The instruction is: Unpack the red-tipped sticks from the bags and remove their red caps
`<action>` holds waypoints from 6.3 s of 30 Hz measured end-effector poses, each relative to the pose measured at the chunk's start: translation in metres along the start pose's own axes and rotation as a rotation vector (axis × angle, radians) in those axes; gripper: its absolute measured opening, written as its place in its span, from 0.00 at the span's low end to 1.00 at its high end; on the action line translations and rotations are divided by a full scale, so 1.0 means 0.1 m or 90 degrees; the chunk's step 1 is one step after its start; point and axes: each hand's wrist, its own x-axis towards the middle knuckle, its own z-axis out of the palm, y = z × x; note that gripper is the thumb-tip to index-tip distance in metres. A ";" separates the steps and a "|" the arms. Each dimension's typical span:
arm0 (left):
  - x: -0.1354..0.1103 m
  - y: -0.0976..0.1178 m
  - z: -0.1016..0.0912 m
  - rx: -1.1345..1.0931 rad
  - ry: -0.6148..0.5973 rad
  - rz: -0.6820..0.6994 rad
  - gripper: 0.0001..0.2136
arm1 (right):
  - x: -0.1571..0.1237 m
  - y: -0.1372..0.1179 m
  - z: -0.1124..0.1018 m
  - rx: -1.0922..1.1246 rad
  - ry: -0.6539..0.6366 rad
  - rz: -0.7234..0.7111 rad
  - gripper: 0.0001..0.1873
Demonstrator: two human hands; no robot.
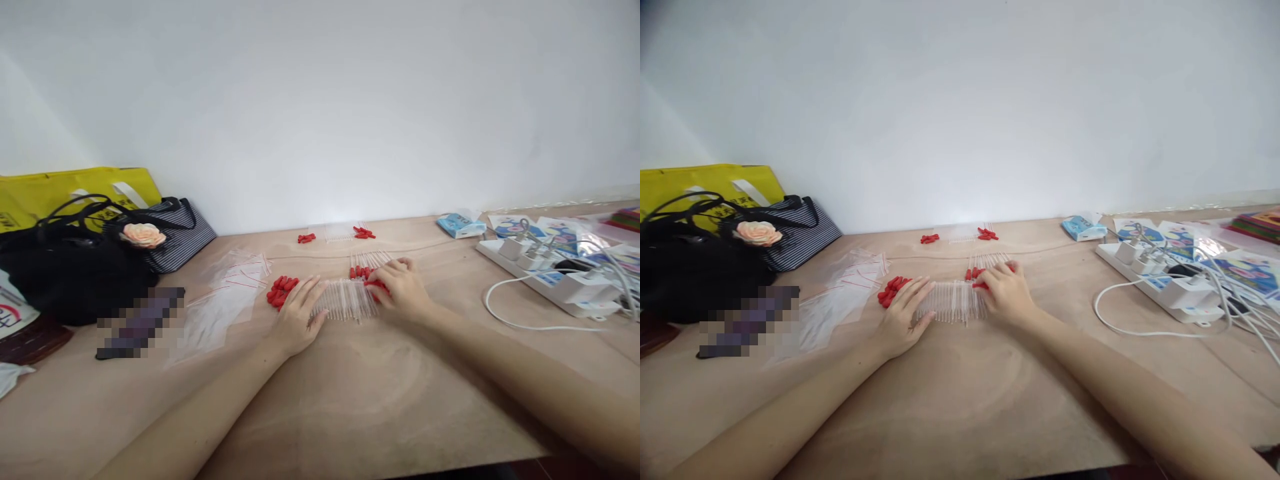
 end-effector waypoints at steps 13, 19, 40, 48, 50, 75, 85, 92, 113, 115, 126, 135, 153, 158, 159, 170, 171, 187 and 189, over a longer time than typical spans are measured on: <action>0.05 0.09 0.02 0.055 -0.027 0.149 0.10 | -0.21 -0.32 0.27 0.066 0.081 -0.146 0.07; 0.06 0.10 0.06 0.043 -0.006 0.165 0.09 | -0.21 -0.35 0.26 0.012 0.096 -0.168 0.10; 0.04 0.10 -0.04 0.053 -0.010 0.156 0.11 | -0.26 -0.29 0.21 0.031 0.108 -0.184 0.07; 0.01 0.04 -0.09 0.010 0.013 -0.071 0.11 | -0.25 -0.05 0.12 0.063 0.111 -0.028 0.11; 0.09 0.04 -0.09 -0.035 0.001 -0.142 0.12 | -0.21 0.03 0.11 0.050 0.109 0.036 0.12; 0.85 0.05 0.24 -0.106 -0.331 -0.484 0.14 | -0.11 0.36 -0.05 0.037 -0.057 0.379 0.20; 0.33 0.04 -0.02 -0.093 -0.114 -0.242 0.08 | -0.10 0.45 -0.04 0.048 -0.028 0.409 0.17; -0.04 -0.07 -0.07 -0.096 0.001 -0.046 0.05 | 0.34 0.12 0.12 -0.115 -0.190 0.326 0.22; -0.04 -0.04 -0.04 -0.038 0.022 -0.029 0.28 | 0.07 -0.01 0.05 -0.046 0.006 0.066 0.12; -0.04 -0.04 -0.04 -0.015 0.041 -0.030 0.30 | -0.07 -0.06 0.10 -0.012 0.047 -0.003 0.10; 0.01 0.16 -0.02 0.142 0.008 0.149 0.14 | -0.23 -0.39 0.24 0.014 0.124 -0.174 0.09; 0.02 0.16 0.02 0.105 -0.001 0.199 0.10 | -0.23 -0.38 0.25 -0.005 0.130 -0.201 0.07; 0.01 0.21 -0.01 0.074 0.023 0.210 0.10 | -0.24 -0.35 0.23 -0.028 0.154 -0.254 0.07; 0.00 0.22 -0.04 0.073 0.009 0.216 0.10 | -0.24 -0.36 0.21 -0.040 0.159 -0.269 0.08; 0.00 0.22 -0.04 0.075 0.011 0.220 0.10 | -0.24 -0.36 0.20 -0.041 0.158 -0.272 0.08; 0.00 0.21 -0.05 0.067 0.028 0.243 0.09 | -0.24 -0.34 0.16 0.026 0.171 -0.306 0.09; 0.00 0.22 -0.05 0.065 0.028 0.241 0.09 | -0.25 -0.34 0.16 0.035 0.164 -0.307 0.09; -0.03 0.05 -0.18 -0.062 0.022 -0.139 0.11 | -0.15 0.30 0.01 0.176 0.101 0.081 0.12; 0.06 0.07 -0.17 -0.103 -0.008 -0.219 0.11 | -0.13 0.40 -0.02 0.167 0.082 0.185 0.11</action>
